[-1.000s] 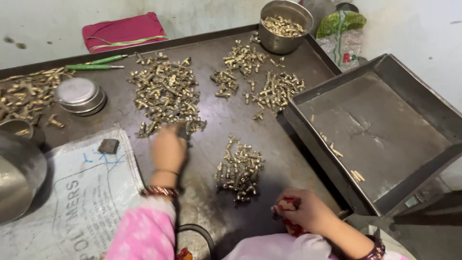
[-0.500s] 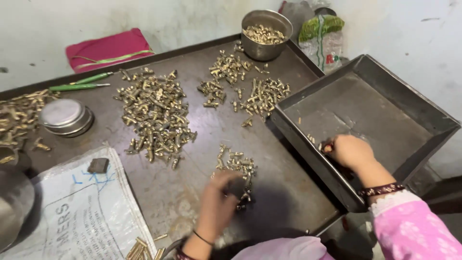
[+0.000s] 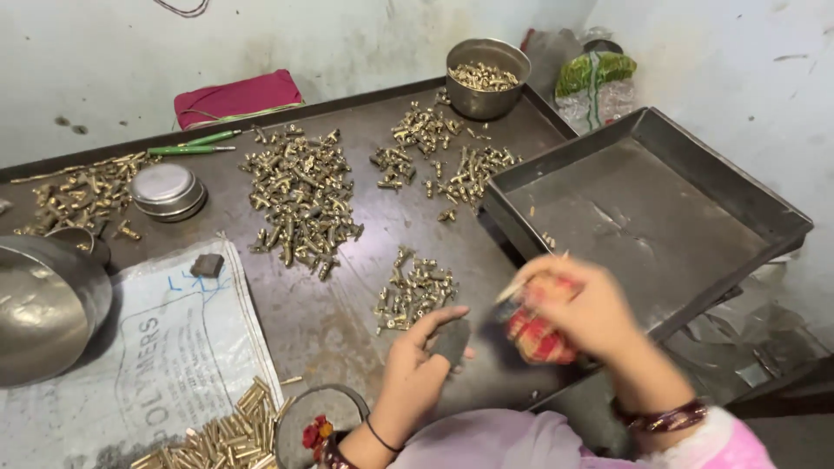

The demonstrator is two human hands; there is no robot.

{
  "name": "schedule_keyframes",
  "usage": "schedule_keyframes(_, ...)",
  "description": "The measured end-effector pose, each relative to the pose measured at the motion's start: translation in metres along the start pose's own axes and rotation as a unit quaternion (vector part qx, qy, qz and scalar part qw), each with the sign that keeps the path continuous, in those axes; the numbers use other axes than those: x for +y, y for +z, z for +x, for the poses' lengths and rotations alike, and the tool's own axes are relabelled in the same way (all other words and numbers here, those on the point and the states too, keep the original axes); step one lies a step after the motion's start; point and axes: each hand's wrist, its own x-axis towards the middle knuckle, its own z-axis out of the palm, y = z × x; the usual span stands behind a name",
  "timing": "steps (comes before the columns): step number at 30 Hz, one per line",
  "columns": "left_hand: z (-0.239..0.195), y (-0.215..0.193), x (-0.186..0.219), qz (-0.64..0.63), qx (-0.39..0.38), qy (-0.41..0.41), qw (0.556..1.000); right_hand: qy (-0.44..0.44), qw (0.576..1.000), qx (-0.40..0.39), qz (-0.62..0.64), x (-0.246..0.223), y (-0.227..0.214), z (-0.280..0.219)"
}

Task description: The person sits at a metal workbench covered with small brass fittings. They pick up fittings one at a time, rub each with a red cloth and a dark abrasive block, and place the handled pieces onto a metal tray or into piles on the bench.

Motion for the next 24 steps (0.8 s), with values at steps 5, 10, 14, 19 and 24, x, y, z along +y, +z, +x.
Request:
schedule_keyframes(5, -0.004, 0.009, -0.013, -0.033, -0.013, 0.045, 0.998, 0.103, 0.976, -0.086, 0.172, 0.018, 0.042, -0.027)
schedule_keyframes(10, -0.008, 0.006, -0.014, -0.044, -0.002, 0.041, 0.998, -0.059, 0.987, 0.080, 0.126, -0.012, 0.041, -0.042)
schedule_keyframes(14, -0.007, -0.002, -0.029, -0.163, -0.027, -0.006, 0.986, -0.363, 0.921, 0.049, -0.137, -0.049, 0.053, -0.043)
schedule_keyframes(19, -0.011, -0.020, -0.034, -0.232, -0.053, -0.076, 0.968, -0.373, 0.901, -0.050, -0.217, -0.022, 0.063, -0.040)
schedule_keyframes(24, -0.003, -0.021, -0.035, -0.195, -0.022, -0.062, 0.979, 0.109, 0.965, -0.132, 0.197, 0.010, 0.081, -0.026)
